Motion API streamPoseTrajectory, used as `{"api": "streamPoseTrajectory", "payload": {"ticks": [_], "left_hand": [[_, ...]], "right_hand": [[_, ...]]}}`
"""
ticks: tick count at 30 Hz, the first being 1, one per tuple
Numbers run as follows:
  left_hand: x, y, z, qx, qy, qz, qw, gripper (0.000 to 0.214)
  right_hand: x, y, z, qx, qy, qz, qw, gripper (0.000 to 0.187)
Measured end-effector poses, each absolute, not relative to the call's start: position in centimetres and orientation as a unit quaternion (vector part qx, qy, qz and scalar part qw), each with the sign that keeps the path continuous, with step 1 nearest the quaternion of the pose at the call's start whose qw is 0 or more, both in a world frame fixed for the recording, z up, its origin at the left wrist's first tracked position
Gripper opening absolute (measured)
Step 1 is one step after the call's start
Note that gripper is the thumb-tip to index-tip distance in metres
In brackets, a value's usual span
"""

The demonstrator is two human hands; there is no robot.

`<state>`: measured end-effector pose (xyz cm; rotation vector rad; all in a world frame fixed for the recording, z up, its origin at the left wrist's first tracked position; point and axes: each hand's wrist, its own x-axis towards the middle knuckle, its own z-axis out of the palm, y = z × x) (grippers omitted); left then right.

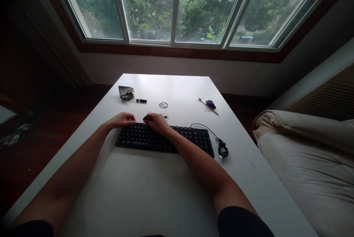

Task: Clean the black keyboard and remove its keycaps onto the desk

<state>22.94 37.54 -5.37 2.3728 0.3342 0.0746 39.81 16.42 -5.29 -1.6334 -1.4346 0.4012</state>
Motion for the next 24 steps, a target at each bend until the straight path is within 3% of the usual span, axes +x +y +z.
{"api": "streamPoseTrajectory", "payload": {"ticks": [11,24], "left_hand": [[22.8,37.5,-5.4,0.914,0.13,0.042,0.383,0.038],[23.5,36.8,-5.8,0.928,0.12,0.043,0.351,0.038]], "right_hand": [[38.6,16.7,-4.1,-0.671,-0.654,0.087,0.339,0.015],[38.7,16.5,-4.4,-0.695,-0.61,0.104,0.367,0.01]]}}
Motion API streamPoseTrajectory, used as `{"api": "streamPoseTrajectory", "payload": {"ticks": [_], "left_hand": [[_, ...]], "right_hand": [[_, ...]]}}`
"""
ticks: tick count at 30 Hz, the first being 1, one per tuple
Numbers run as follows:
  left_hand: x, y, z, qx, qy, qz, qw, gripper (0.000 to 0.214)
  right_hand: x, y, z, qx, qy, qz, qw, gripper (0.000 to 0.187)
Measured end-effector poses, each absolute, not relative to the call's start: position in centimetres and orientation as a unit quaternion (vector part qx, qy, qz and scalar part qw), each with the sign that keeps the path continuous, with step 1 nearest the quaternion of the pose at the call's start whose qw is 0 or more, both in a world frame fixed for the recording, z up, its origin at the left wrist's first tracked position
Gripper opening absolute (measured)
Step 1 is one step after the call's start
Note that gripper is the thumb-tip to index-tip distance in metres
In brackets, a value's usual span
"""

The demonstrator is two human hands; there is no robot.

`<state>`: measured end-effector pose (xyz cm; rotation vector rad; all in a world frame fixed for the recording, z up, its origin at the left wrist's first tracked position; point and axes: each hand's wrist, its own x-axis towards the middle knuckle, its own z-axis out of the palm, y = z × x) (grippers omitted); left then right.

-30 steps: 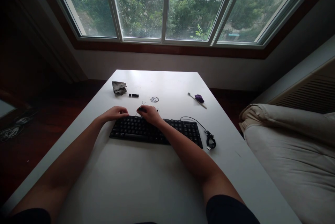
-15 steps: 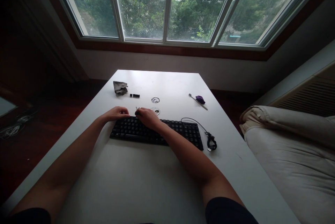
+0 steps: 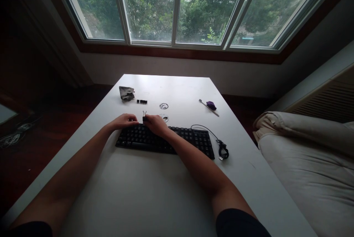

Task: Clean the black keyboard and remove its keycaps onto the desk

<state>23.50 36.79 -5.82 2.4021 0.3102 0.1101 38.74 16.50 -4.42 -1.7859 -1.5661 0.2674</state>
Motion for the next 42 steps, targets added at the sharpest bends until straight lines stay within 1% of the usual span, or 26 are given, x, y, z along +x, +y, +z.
{"api": "streamPoseTrajectory", "payload": {"ticks": [3,9,12,16,24,28,31,42], "left_hand": [[23.9,35.9,-5.8,0.933,0.12,0.047,0.335,0.04],[24.4,35.0,-6.0,0.943,0.136,0.047,0.299,0.044],[24.5,35.1,-6.2,0.939,0.136,0.039,0.312,0.044],[24.5,35.3,-6.5,0.934,0.136,0.043,0.328,0.042],[24.4,35.3,-6.5,0.935,0.129,0.048,0.327,0.038],[24.6,35.1,-6.4,0.926,0.118,0.078,0.351,0.033],[24.9,34.7,-5.9,0.915,0.101,0.109,0.376,0.031],[25.5,32.9,-5.1,0.899,0.078,0.177,0.393,0.028]], "right_hand": [[38.9,16.5,-4.6,-0.7,-0.598,0.107,0.377,0.009],[39.0,16.6,-5.0,-0.715,-0.589,0.104,0.362,0.013],[39.0,16.6,-5.1,-0.718,-0.579,0.117,0.369,0.013],[39.2,16.7,-4.8,-0.708,-0.556,0.148,0.41,0.013],[38.8,16.7,-4.7,-0.715,-0.547,0.112,0.422,0.011],[39.1,16.6,-4.7,-0.716,-0.532,0.093,0.443,0.016],[39.4,16.5,-4.7,-0.704,-0.532,0.09,0.462,0.015],[40.3,16.7,-5.1,-0.689,-0.486,0.146,0.518,0.014]]}}
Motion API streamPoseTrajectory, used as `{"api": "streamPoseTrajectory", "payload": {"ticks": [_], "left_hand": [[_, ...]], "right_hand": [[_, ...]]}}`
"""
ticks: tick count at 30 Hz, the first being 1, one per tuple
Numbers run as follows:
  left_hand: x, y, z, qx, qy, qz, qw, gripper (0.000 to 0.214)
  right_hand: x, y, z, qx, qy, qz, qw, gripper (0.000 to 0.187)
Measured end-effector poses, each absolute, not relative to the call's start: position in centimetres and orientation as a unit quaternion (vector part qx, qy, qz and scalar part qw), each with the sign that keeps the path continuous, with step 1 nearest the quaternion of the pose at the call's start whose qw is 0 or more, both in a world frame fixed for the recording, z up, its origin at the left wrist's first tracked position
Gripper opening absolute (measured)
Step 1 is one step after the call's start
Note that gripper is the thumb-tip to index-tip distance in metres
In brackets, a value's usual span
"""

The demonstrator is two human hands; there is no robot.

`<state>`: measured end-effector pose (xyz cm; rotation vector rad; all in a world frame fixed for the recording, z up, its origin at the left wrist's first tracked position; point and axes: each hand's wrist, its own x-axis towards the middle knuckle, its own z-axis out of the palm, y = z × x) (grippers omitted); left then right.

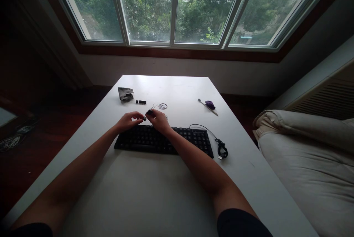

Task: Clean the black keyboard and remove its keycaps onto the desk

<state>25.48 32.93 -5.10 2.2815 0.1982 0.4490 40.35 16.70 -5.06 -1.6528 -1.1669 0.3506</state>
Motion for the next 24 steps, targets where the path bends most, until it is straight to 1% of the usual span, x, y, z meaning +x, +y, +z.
{"api": "streamPoseTrajectory", "payload": {"ticks": [7,13,20,24], "left_hand": [[25.4,32.7,-4.9,0.901,0.062,0.188,0.386,0.026],[25.4,32.7,-4.9,0.9,0.072,0.194,0.383,0.026],[25.4,32.7,-4.9,0.905,0.078,0.188,0.374,0.026],[25.5,32.9,-5.1,0.9,0.084,0.201,0.378,0.028]], "right_hand": [[40.3,16.7,-5.0,-0.68,-0.477,0.173,0.529,0.016],[40.3,16.2,-4.3,-0.692,-0.48,0.144,0.519,0.022],[40.2,16.1,-4.2,-0.703,-0.488,0.15,0.495,0.021],[40.2,16.1,-4.4,-0.69,-0.483,0.155,0.516,0.022]]}}
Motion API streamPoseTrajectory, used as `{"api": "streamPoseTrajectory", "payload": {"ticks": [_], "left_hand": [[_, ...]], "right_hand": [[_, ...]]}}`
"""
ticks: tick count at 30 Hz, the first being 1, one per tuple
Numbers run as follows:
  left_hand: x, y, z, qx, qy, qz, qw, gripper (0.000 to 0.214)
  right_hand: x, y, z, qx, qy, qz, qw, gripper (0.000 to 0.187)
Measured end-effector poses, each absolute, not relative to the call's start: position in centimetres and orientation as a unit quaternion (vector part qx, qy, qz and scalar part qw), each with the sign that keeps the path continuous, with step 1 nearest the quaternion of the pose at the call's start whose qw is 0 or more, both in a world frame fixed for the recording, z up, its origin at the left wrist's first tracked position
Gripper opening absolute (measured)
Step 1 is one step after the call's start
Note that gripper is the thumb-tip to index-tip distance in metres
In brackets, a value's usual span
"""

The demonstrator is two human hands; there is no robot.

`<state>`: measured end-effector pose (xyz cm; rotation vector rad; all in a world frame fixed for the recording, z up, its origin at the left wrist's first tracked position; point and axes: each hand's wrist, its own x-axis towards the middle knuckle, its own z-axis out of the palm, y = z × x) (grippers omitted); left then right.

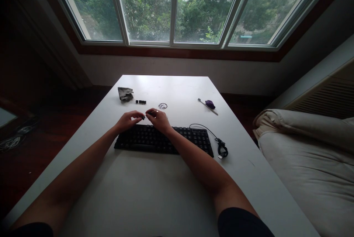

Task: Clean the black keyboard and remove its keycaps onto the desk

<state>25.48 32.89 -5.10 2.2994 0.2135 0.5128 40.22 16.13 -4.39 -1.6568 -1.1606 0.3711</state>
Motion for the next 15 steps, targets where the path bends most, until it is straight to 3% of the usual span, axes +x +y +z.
{"api": "streamPoseTrajectory", "payload": {"ticks": [9,15], "left_hand": [[25.3,33.4,-5.4,0.885,0.134,0.248,0.371,0.028],[25.2,32.8,-4.8,0.89,0.14,0.283,0.328,0.026]], "right_hand": [[41.1,16.1,-3.3,-0.633,-0.434,0.303,0.566,0.033],[42.2,16.1,-3.3,-0.675,-0.428,0.353,0.486,0.018]]}}
